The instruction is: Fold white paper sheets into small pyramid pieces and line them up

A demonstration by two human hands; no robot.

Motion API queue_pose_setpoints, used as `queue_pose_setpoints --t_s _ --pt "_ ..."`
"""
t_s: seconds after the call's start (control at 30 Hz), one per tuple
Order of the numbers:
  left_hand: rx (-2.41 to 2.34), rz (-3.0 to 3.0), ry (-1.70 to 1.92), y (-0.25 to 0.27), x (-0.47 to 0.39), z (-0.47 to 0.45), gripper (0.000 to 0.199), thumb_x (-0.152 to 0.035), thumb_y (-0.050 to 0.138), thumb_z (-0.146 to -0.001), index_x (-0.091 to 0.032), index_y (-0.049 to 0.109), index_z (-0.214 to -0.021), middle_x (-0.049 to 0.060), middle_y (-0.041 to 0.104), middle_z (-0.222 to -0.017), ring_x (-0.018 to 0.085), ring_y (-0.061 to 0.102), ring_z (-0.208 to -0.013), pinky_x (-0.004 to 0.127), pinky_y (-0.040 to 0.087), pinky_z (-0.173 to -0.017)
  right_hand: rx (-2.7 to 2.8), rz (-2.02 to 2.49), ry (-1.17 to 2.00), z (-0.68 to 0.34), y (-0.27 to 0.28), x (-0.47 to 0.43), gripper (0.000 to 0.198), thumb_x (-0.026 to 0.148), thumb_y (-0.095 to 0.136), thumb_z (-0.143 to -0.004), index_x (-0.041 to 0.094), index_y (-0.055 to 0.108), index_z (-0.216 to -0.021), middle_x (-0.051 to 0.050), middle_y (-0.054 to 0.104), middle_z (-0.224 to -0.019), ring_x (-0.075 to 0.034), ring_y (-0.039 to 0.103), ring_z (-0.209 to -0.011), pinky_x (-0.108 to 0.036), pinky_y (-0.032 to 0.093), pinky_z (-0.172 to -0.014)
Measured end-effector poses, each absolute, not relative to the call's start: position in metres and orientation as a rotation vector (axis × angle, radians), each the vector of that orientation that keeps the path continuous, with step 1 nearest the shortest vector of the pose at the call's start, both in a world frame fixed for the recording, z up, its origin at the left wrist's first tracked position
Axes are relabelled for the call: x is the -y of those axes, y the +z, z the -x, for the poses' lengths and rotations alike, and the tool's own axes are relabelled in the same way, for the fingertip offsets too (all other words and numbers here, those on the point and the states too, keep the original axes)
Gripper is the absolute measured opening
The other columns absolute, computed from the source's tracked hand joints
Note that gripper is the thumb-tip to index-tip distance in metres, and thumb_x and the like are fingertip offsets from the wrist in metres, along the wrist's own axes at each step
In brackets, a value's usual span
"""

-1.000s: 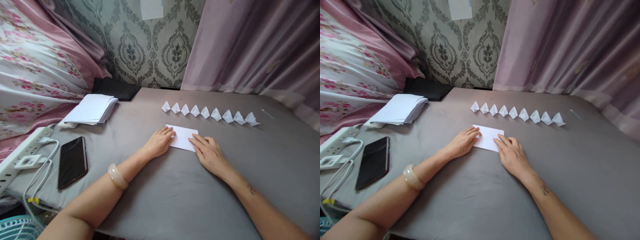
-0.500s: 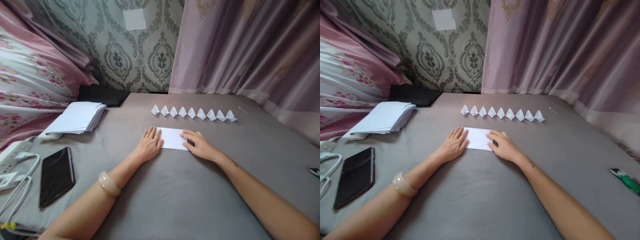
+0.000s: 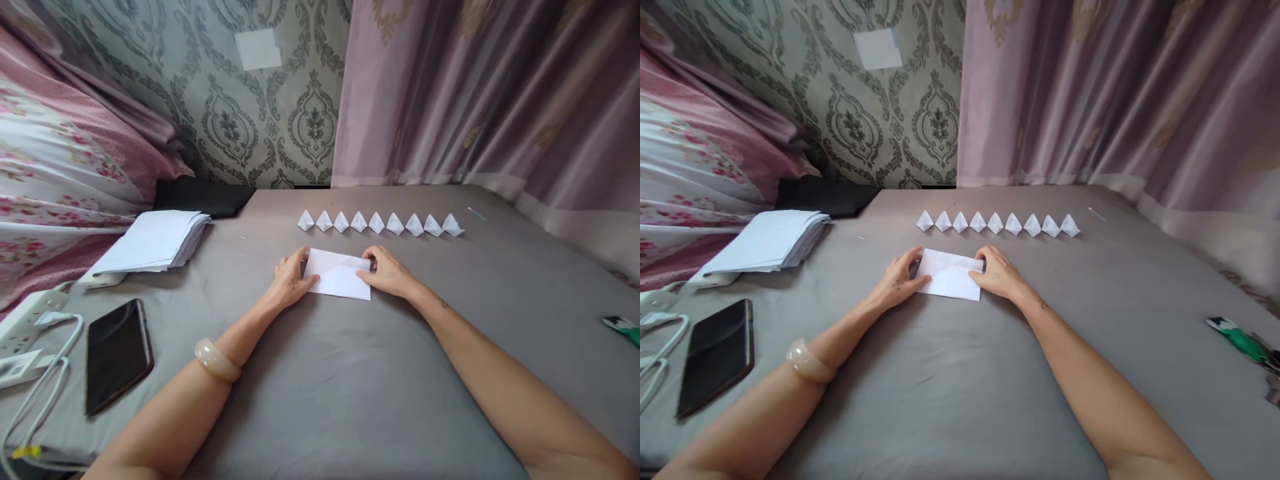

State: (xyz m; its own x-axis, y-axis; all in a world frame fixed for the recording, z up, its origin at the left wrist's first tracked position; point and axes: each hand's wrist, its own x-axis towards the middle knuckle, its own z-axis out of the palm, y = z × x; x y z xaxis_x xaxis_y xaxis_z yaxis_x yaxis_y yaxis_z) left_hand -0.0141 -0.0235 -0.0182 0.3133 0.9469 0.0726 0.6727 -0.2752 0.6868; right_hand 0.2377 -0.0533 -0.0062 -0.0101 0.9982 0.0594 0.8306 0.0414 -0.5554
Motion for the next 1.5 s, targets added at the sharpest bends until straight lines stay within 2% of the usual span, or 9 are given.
queue_pose_setpoints --t_s 0.13,0.27,0.37,0.47,0.7,0.93,1.17,1.37,1.5 --pt "-1.254 -1.714 0.886 -0.025 0.018 0.017 0.072 -0.024 0.068 -0.072 -0.016 0.041 -0.139 0.009 0.06 -0.108 0.021 0.056 -0.102 0.038 0.042 -0.096 1.73 1.77 0.643 -0.24 -0.009 0.057 0.017 0.03 0.061 -0.072 0.022 0.053 -0.085 0.001 0.062 -0.076 -0.014 0.055 -0.065 -0.029 0.044 -0.066" --pt "-1.153 -1.575 0.964 -0.029 0.018 0.015 0.071 -0.017 0.072 -0.066 -0.017 0.048 -0.133 0.003 0.057 -0.095 0.014 0.054 -0.086 0.031 0.045 -0.084 1.779 1.691 0.588 -0.24 -0.016 0.059 0.033 0.03 0.062 -0.073 0.021 0.057 -0.105 -0.005 0.066 -0.102 -0.015 0.057 -0.074 -0.033 0.047 -0.075" --pt "-1.036 -1.391 1.007 -0.024 0.022 0.011 0.07 -0.013 0.074 -0.064 -0.016 0.05 -0.13 0.001 0.057 -0.089 0.011 0.054 -0.076 0.028 0.045 -0.077 1.922 1.631 0.51 -0.235 -0.016 0.061 0.043 0.033 0.061 -0.078 0.023 0.059 -0.119 -0.008 0.063 -0.117 -0.022 0.058 -0.1 -0.039 0.046 -0.091" --pt "-0.865 -1.178 1.072 -0.011 0.027 0.009 0.071 -0.012 0.079 -0.061 -0.017 0.052 -0.127 0.001 0.061 -0.088 0.011 0.057 -0.079 0.027 0.046 -0.079 1.939 1.569 0.592 -0.23 -0.007 0.062 0.044 0.031 0.062 -0.077 0.022 0.061 -0.121 -0.008 0.065 -0.117 -0.025 0.056 -0.11 -0.042 0.043 -0.098" --pt "-0.771 -0.849 1.19 0.013 0.029 0.019 0.061 -0.011 0.083 -0.06 -0.017 0.062 -0.116 0.003 0.067 -0.096 0.012 0.063 -0.086 0.025 0.048 -0.08 1.707 1.268 1.374 -0.225 0.036 0.075 0.032 0.045 0.067 -0.076 0.017 0.072 -0.089 -0.005 0.072 -0.086 -0.018 0.065 -0.077 -0.031 0.051 -0.071" --pt "-0.752 -0.747 1.15 0.01 0.032 0.017 0.044 -0.048 0.073 -0.075 -0.014 0.065 -0.102 0.011 0.067 -0.113 0.02 0.064 -0.098 0.03 0.051 -0.084 1.338 1.361 0.972 -0.2 0.037 0.084 0.028 0.046 0.07 -0.072 0.018 0.072 -0.076 0.0 0.067 -0.068 -0.014 0.056 -0.061 -0.026 0.042 -0.058" --pt "-0.779 -0.813 1.065 0.006 0.057 -0.009 0.038 -0.028 0.078 -0.072 -0.014 0.065 -0.105 0.011 0.07 -0.112 0.022 0.067 -0.098 0.036 0.053 -0.089 1.286 1.387 0.745 -0.187 0.016 0.086 0.039 0.049 0.066 -0.077 0.018 0.056 -0.055 0.005 0.046 -0.05 -0.009 0.04 -0.05 -0.025 0.029 -0.048" --pt "-0.777 -0.849 0.916 0.0 0.055 -0.004 0.037 -0.028 0.079 -0.071 -0.011 0.07 -0.103 0.012 0.073 -0.103 0.021 0.07 -0.088 0.034 0.055 -0.083 1.21 1.24 0.977 -0.189 0.024 0.081 0.032 0.045 0.074 -0.07 0.02 0.071 -0.089 -0.003 0.072 -0.086 -0.016 0.064 -0.077 -0.028 0.05 -0.071" --pt "-0.706 -0.927 0.747 0.001 0.06 -0.004 0.037 -0.032 0.078 -0.073 -0.01 0.071 -0.102 0.013 0.073 -0.099 0.021 0.07 -0.085 0.034 0.054 -0.083 1.129 1.236 1.052 -0.195 0.031 0.08 0.031 0.046 0.076 -0.068 0.018 0.071 -0.079 -0.005 0.073 -0.083 -0.017 0.064 -0.071 -0.031 0.051 -0.066"
